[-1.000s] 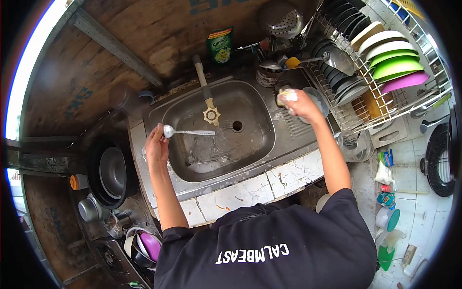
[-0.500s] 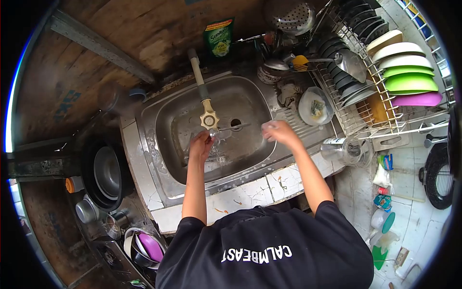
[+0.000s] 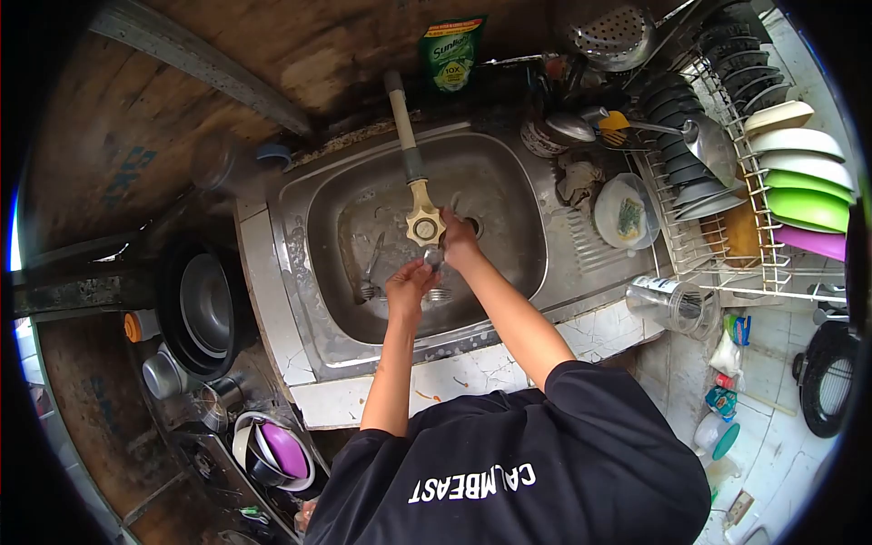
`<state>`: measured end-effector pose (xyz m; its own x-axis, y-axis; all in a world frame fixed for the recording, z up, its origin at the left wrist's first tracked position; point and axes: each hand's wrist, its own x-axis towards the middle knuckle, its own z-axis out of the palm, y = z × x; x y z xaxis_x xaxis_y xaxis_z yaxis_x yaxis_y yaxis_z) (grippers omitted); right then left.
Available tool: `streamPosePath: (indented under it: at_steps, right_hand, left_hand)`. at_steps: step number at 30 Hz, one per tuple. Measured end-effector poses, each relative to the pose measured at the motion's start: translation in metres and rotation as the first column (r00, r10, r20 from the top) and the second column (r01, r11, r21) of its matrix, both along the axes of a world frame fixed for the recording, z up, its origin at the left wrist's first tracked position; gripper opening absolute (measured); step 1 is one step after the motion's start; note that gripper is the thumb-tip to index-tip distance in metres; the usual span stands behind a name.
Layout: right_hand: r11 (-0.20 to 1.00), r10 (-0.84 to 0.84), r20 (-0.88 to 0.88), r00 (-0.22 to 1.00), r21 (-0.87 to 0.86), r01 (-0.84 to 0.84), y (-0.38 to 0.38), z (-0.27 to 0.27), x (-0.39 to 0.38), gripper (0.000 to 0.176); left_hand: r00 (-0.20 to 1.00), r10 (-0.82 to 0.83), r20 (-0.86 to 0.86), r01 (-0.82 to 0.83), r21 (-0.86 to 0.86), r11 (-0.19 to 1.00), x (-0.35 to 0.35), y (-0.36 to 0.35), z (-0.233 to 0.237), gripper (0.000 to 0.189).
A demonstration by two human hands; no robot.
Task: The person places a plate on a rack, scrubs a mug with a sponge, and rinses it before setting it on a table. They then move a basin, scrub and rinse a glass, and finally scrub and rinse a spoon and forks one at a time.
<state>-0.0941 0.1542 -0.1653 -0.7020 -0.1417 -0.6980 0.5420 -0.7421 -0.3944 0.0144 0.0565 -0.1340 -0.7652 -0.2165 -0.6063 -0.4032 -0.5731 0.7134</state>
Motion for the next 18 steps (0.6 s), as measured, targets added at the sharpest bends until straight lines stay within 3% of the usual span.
streamPosePath:
  at_steps: [1,2,3,4,5,6,7,8,9,10,11,13,14,15,16,17,18]
  right_hand:
    - [0.988,0.146,-0.104,0.984,0.056,-0.141,-0.01,-0.009,0.014,0.014]
    - [0.953,0.296,-0.199,0.934,0.125,-0.275,-0.016,-0.017,0.022,0.013]
    - [0.949,0.309,-0.195,0.931,0.126,-0.289,-0.018,-0.014,0.022,0.013]
    - [0.947,0.294,-0.132,0.947,0.177,-0.269,-0.019,-0.008,0.02,0.013]
    - [0.941,0.273,-0.072,0.959,0.227,-0.251,-0.021,-0.003,0.016,0.013]
    - [0.951,0.245,-0.001,0.969,0.197,-0.24,-0.019,-0.004,0.006,0.015]
    - [0.979,0.163,-0.052,0.985,0.13,-0.155,-0.02,-0.013,-0.002,0.016]
    - [0.977,0.165,0.043,0.985,0.128,-0.169,-0.018,-0.022,-0.004,0.016]
    - [0.975,0.163,0.137,0.977,0.129,-0.181,-0.018,-0.025,-0.004,0.016]
    - [0.972,0.174,0.142,0.974,0.131,-0.193,-0.021,-0.026,-0.001,0.016]
    - [0.936,0.27,0.053,0.961,0.219,-0.275,-0.025,-0.028,0.003,0.016]
    - [0.881,0.385,-0.038,0.922,0.313,-0.355,-0.031,-0.02,-0.002,0.017]
    - [0.968,0.249,-0.078,0.965,0.049,-0.246,-0.024,-0.016,-0.005,0.02]
    - [0.97,0.093,-0.079,0.993,-0.218,-0.108,-0.016,-0.02,-0.006,0.023]
    - [0.949,0.308,-0.457,0.834,0.212,-0.234,-0.012,-0.024,-0.002,0.03]
    - [0.947,0.312,-0.458,0.832,0.219,-0.235,-0.006,-0.027,-0.003,0.03]
    - [0.949,0.289,-0.359,0.888,-0.014,-0.314,-0.003,-0.015,-0.003,0.031]
  left_hand:
    - [1.0,0.007,0.004,-0.007,0.003,1.0,0.001,-0.003,0.002,0.022]
    - [1.0,-0.005,-0.014,0.003,-0.101,0.995,0.0,-0.007,0.003,0.021]
    - [0.999,-0.014,-0.029,0.008,-0.206,0.979,0.001,-0.009,0.004,0.02]
    - [1.0,0.003,-0.026,-0.008,-0.205,0.979,0.004,-0.011,0.001,0.02]
    - [0.995,-0.087,-0.054,0.061,-0.368,0.928,0.008,-0.013,-0.002,0.019]
    - [0.981,-0.183,-0.062,0.124,-0.522,0.844,0.012,-0.015,-0.003,0.017]
    - [0.983,-0.171,-0.059,0.116,-0.525,0.843,0.017,-0.015,0.003,0.017]
    - [0.922,-0.384,-0.041,0.177,-0.839,0.515,0.024,-0.013,0.01,0.017]
    - [0.829,-0.555,0.071,0.141,-0.986,0.085,0.027,-0.009,0.02,0.019]
    - [0.814,-0.576,0.074,0.058,-0.997,-0.046,0.027,-0.003,0.03,0.018]
    - [0.824,-0.562,0.076,0.064,-0.997,-0.041,0.028,0.002,0.033,0.018]
    - [0.878,-0.474,-0.071,-0.007,-0.991,0.135,0.023,0.004,0.032,0.019]
    - [0.9,-0.425,-0.096,-0.022,-0.984,0.176,0.021,0.001,0.026,0.019]
    - [0.9,-0.425,-0.095,-0.019,-0.983,0.181,0.02,-0.001,0.021,0.019]
    - [0.971,-0.205,-0.12,0.083,-0.637,0.766,0.015,-0.006,0.016,0.018]
    - [1.0,-0.019,0.012,0.018,0.008,1.0,0.012,-0.009,0.011,0.017]
    - [1.0,-0.009,-0.027,0.009,-0.016,1.0,0.01,-0.011,0.007,0.018]
